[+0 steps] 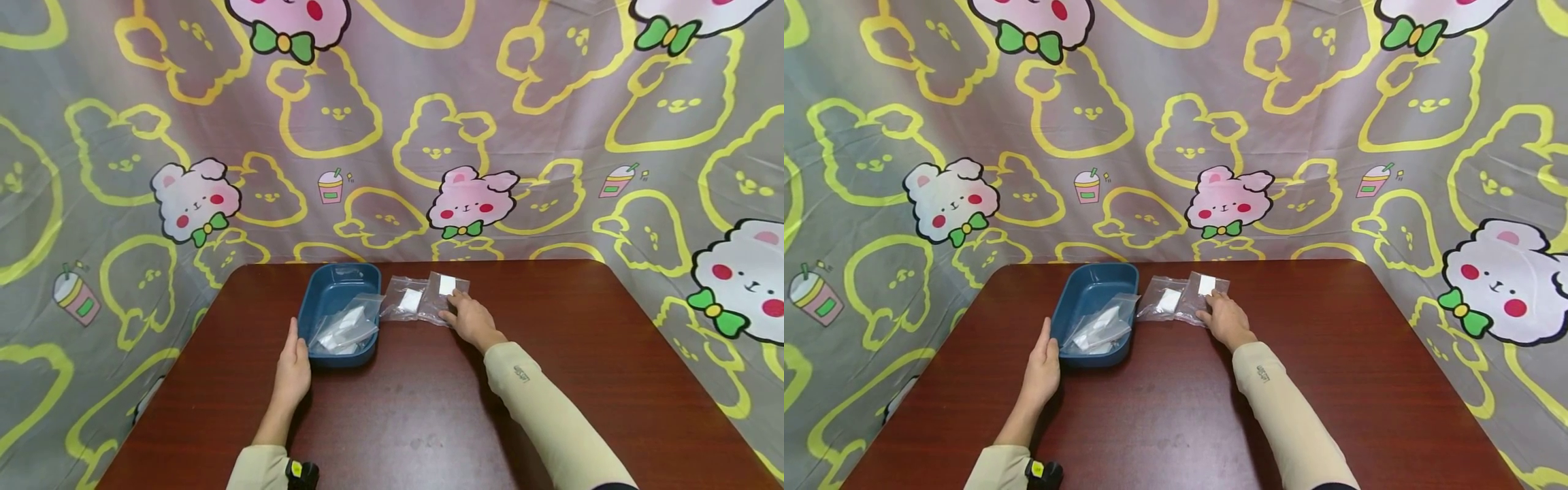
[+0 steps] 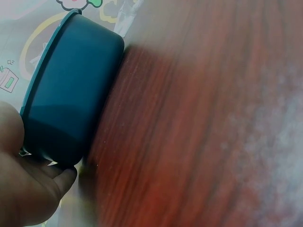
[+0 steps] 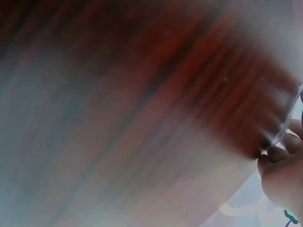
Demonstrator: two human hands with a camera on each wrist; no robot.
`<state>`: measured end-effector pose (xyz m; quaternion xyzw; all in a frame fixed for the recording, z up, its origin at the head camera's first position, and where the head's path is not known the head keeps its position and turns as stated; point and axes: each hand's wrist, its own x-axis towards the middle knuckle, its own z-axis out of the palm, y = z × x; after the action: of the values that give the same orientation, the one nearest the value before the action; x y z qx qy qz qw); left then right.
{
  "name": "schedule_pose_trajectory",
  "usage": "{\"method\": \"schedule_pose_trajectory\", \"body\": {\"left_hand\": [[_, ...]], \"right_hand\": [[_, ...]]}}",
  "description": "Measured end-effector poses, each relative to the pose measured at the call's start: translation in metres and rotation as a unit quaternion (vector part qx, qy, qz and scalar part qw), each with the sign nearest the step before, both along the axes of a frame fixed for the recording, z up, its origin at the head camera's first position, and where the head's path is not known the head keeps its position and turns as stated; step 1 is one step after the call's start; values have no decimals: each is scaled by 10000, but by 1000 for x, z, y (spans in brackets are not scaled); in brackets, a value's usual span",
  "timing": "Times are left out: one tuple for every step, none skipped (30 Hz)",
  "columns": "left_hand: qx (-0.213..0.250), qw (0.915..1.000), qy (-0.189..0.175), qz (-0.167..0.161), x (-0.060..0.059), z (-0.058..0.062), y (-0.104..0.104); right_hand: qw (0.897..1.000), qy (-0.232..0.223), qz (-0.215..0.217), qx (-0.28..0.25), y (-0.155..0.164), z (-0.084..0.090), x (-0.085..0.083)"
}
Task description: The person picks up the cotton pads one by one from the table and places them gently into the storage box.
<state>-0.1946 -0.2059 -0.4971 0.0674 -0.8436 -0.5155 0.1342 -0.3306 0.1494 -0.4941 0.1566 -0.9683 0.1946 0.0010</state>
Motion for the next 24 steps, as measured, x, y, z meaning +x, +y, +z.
{"method": "schedule_pose_trajectory", "body": {"left_hand": [[6,10000,5,-9,0,0,0],[5,10000,6,-10,0,0,0],[3,10000,9,-5,0,0,0],[-6,10000,14,-1,0,0,0],[-12,10000,22,5,-1,0,0],[-18,10000,35,7,-1,0,0],[-19,10000,45,8,-1,0,1],[-14,10000,53,11,-1,0,1],[-9,10000,56,12,-1,0,1],[-9,10000,57,12,-1,0,1],[-8,10000,57,14,-1,0,1],[-7,10000,56,13,-1,0,1],[-7,10000,50,12,-1,0,1],[-10,10000,34,16,-1,0,1],[-13,10000,23,20,-1,0,1],[-10,10000,25,22,-1,0,1],[-6,10000,22,24,-1,0,1],[-1,10000,23,24,-1,-1,1],[5,10000,24,26,-1,-1,1],[7,10000,17,35,-1,-1,1],[12,10000,20,37,-1,-1,0],[14,10000,19,40,-1,-1,0],[16,10000,16,40,-1,-2,0],[20,10000,15,39,-1,-2,0]], "right_hand": [[10000,20,5,-4,0,0,0],[10000,26,5,-9,0,0,0],[10000,41,7,-7,0,0,0],[10000,46,4,-7,0,0,0],[10000,46,-1,-7,1,1,0],[10000,51,-5,-8,1,1,0],[10000,58,-11,-9,1,1,0],[10000,64,-15,-10,1,1,0],[10000,76,-17,-5,2,0,0],[10000,91,-20,-3,2,0,0],[9999,115,-22,2,2,0,0],[9999,140,-31,-1,2,0,0],[9998,172,-36,-4,2,0,0],[9998,205,-40,-2,2,0,0],[9997,239,-50,8,2,-1,0],[9996,270,-63,11,2,-1,0],[9995,295,-83,22,2,-1,0],[9994,317,-101,28,2,-1,0],[9993,341,-110,44,2,-1,0],[9993,342,-130,60,2,-1,0],[9993,342,-151,68,2,-1,0],[9993,342,-161,80,2,0,0],[9992,364,-157,105,2,0,1],[9991,384,-151,121,2,0,1]]}}
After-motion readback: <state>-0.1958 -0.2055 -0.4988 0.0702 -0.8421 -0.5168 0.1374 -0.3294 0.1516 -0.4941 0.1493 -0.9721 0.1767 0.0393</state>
